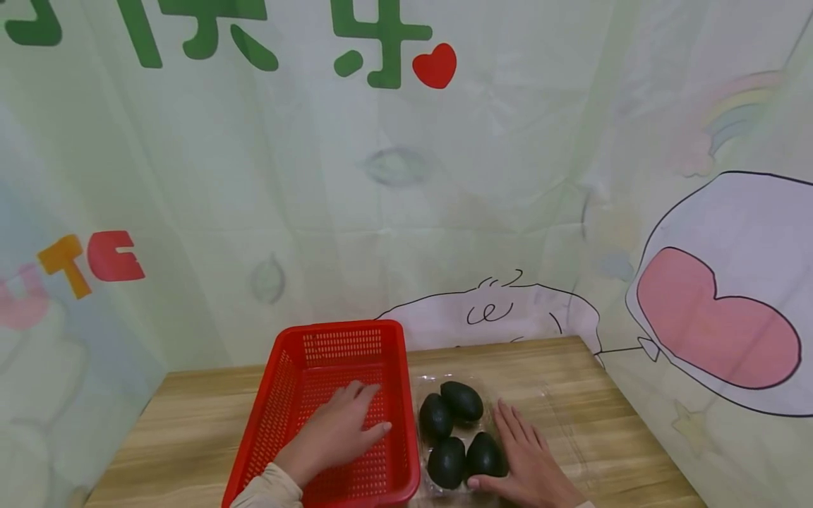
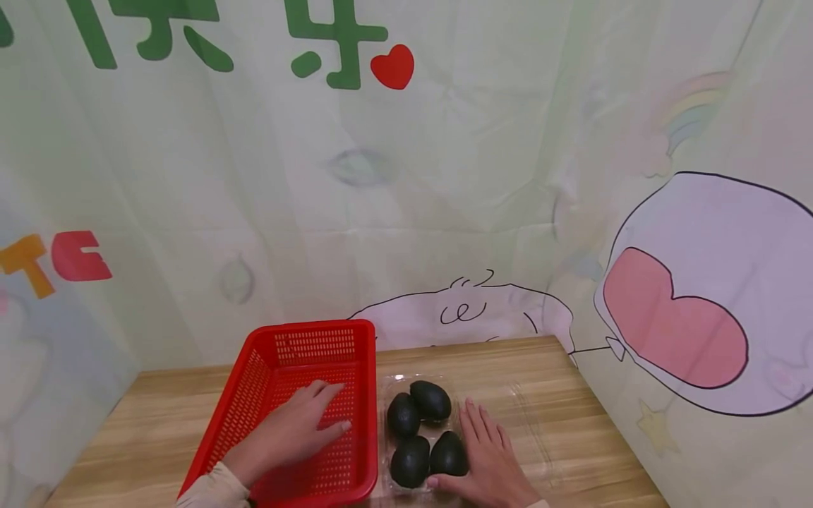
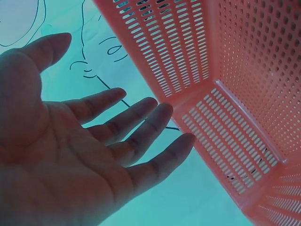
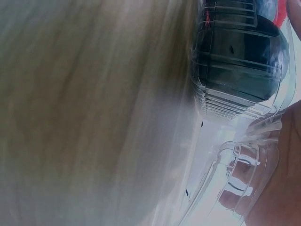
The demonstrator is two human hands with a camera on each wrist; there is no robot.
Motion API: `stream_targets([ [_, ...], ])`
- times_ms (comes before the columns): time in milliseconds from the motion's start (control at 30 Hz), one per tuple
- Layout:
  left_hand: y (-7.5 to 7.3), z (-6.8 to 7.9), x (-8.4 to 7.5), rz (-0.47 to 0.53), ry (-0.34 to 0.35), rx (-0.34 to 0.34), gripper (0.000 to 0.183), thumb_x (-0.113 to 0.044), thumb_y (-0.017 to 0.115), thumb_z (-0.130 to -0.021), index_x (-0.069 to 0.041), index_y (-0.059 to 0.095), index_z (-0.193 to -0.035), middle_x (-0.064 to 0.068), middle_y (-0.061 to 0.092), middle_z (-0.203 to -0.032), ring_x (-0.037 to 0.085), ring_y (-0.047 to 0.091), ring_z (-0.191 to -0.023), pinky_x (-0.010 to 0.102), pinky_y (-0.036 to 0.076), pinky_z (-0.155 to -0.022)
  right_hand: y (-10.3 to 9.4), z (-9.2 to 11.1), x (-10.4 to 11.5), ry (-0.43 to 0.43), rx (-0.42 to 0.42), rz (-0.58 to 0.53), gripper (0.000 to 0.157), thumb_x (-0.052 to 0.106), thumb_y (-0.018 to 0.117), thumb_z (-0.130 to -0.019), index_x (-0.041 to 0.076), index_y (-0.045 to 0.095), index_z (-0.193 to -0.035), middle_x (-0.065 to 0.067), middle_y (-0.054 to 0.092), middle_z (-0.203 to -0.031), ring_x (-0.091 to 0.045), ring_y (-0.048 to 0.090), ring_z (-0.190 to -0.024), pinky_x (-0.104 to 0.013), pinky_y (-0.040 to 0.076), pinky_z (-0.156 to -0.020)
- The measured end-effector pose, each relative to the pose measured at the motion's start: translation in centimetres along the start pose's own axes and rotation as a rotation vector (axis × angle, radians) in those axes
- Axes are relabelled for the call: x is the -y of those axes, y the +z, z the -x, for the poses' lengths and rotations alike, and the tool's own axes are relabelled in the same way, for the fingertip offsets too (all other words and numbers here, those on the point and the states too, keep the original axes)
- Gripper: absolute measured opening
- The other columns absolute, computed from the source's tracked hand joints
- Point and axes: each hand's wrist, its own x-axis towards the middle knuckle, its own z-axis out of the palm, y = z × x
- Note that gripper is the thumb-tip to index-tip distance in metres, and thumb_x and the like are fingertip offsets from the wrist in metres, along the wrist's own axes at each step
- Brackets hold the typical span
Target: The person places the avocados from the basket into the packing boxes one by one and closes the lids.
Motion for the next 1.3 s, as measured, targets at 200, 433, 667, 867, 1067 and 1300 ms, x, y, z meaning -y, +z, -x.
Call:
stream_targets([
  [200, -0.3, 0.7, 0.0, -0.008, -0.034, 0.004, 0.083, -0.049, 0.079, -0.070, -0.019, 0.047, -0.140, 0.009, 0.050, -0.137, 0.037, 0.050, -0.123, 0.066, 0.045, -0.086, 0.0, 0.0, 0.0, 0.008, 0.014, 0.000, 0.119, 0.087, 0.050, -0.067, 0.013, 0.019, -0.154, -0.009, 0.014, -0.161, -0.038, 0.017, -0.145, -0.071, 0.019, -0.106],
  [433, -0.2, 1.4, -0.5, -0.008, -0.037, 0.010, 0.084, -0.051, 0.079, -0.068, -0.020, 0.047, -0.140, 0.008, 0.051, -0.136, 0.037, 0.051, -0.121, 0.064, 0.048, -0.081, -0.3, 0.1, 0.1, 0.008, 0.012, 0.005, 0.119, 0.088, 0.050, -0.066, 0.014, 0.018, -0.154, -0.008, 0.013, -0.161, -0.037, 0.016, -0.146, -0.068, 0.020, -0.108],
  [667, -0.1, 3.0, -1.4, 0.026, 0.002, 0.004, 0.081, -0.051, 0.078, -0.070, -0.019, 0.048, -0.138, 0.006, 0.053, -0.133, 0.031, 0.054, -0.117, 0.060, 0.052, -0.077, -0.4, 0.6, -0.1, -0.004, -0.009, -0.011, 0.120, 0.088, 0.052, -0.064, 0.014, 0.021, -0.153, -0.008, 0.016, -0.160, -0.035, 0.016, -0.146, -0.067, 0.021, -0.107],
  [867, -0.2, 4.6, -2.9, 0.087, -0.001, -0.008, 0.077, -0.049, 0.080, -0.068, -0.020, 0.052, -0.134, 0.002, 0.055, -0.127, 0.025, 0.055, -0.111, 0.053, 0.056, -0.073, -1.1, 1.5, -0.8, -0.044, -0.012, -0.051, 0.118, 0.084, 0.058, -0.065, 0.011, 0.026, -0.152, -0.010, 0.020, -0.159, -0.037, 0.017, -0.145, -0.066, 0.022, -0.108],
  [1067, 0.5, 5.5, -4.6, 0.130, 0.037, -0.008, 0.067, -0.048, 0.076, -0.074, -0.024, 0.053, -0.133, -0.002, 0.053, -0.124, 0.021, 0.051, -0.107, 0.047, 0.058, -0.073, -1.8, 2.6, -1.8, -0.048, 0.016, -0.127, 0.109, 0.075, 0.064, -0.070, 0.004, 0.034, -0.147, -0.015, 0.027, -0.156, -0.042, 0.019, -0.143, -0.069, 0.023, -0.105],
  [1300, 2.0, 6.0, -6.1, 0.102, 0.183, -0.098, 0.051, -0.045, 0.070, -0.081, -0.028, 0.057, -0.128, -0.008, 0.054, -0.121, 0.014, 0.050, -0.101, 0.037, 0.057, -0.080, -2.1, 3.7, -2.6, -0.041, -0.020, -0.126, 0.095, 0.065, 0.066, -0.076, 0.005, 0.039, -0.145, -0.014, 0.037, -0.151, -0.044, 0.023, -0.141, -0.071, 0.024, -0.101],
])
